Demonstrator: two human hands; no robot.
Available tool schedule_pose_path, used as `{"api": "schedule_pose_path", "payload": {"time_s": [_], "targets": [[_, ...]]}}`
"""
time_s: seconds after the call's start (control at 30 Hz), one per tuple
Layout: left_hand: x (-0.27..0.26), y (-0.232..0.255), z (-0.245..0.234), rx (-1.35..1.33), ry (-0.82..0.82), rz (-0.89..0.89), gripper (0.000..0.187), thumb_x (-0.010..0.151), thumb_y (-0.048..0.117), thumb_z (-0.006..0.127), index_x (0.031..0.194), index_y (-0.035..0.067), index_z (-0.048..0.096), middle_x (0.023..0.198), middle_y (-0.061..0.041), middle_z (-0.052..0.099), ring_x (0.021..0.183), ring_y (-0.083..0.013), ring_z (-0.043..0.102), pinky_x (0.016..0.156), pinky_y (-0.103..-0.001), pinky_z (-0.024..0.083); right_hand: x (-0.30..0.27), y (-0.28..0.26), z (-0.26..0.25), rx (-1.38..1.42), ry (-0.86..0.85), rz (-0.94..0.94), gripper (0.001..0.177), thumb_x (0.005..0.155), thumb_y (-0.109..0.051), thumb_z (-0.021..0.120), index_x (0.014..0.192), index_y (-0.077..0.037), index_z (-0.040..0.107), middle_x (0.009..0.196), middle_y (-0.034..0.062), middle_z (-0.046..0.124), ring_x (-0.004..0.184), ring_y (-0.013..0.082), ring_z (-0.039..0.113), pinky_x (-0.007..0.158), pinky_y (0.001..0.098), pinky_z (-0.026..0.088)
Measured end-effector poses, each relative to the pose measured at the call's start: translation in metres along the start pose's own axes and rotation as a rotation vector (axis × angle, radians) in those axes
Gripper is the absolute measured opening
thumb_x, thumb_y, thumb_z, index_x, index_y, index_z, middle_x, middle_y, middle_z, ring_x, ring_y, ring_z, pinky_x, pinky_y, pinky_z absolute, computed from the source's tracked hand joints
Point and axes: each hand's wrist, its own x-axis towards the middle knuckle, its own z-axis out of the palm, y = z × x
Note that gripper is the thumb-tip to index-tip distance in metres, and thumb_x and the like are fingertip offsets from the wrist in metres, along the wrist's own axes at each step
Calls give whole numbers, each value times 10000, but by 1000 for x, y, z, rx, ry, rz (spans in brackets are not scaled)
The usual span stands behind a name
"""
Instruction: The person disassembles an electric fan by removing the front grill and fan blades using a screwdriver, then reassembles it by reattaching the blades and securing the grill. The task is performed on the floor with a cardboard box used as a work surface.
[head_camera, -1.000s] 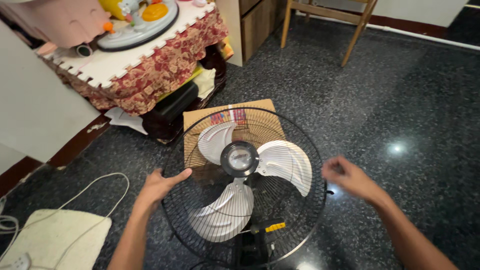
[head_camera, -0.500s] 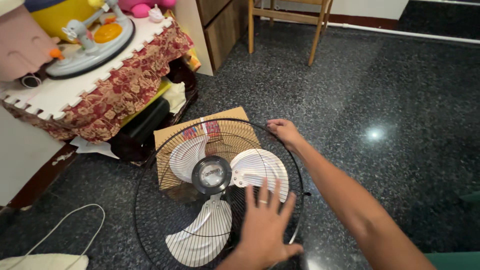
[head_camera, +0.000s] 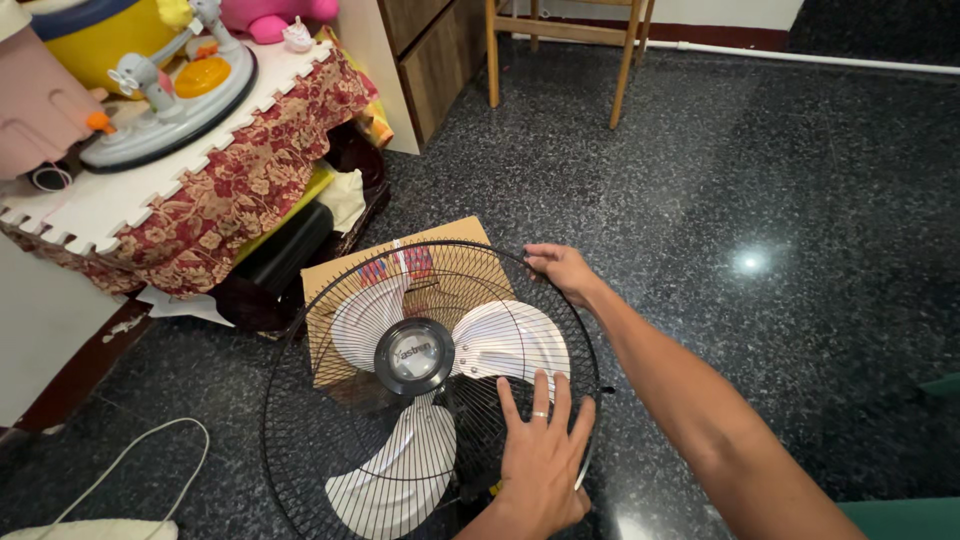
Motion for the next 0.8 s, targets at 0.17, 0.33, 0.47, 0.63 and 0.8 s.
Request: {"api": "schedule_pose_path", "payload": {"time_s": [0.17,0.33,0.47,0.63,0.8], "targets": [[0,2,0,1,26,-2,1096,601,491,862,1502,101,375,1561,-299,250,1469,-498,155,1051,-848,43,0,-2,3,-154,-83,11,404,1020,-84,552,1413,-73,643,974,22,673,794,90,564,761,255,514],[1,4,-2,-4,13,-29,1087,562,452,889,1480,125,407,1552,-275,272,1464,-475,177,1053,-843,51,1,-10,8,-186,-133,56,387,1028,-58,501,1379,-84,661,961,-12,675,773,81,539,732,246,497],[-1,4,-1,-31,76,-30,1090,531,447,909,1455,120,433,1527,-273,303,1453,-466,209,1051,-852,51,5,-17,14,-206,-161,82,370,1017,-34,466,1306,-55,696,974,-10,701,731,90,503,682,250,464],[-3,3,2,-36,140,-22,1072,503,403,909,1436,122,462,1518,-278,331,1442,-465,239,1054,-842,52,3,-25,19,-211,-127,98,368,1028,-46,461,1305,-62,703,1002,29,689,769,93,529,711,261,477],[-2,1,6,-26,180,-27,1058,514,409,890,1439,110,473,1530,-269,335,1464,-444,235,1078,-814,55,-30,-34,17,-198,-167,-24,427,1000,-63,475,1391,-100,645,1200,9,686,979,113,578,886,259,478]]}}
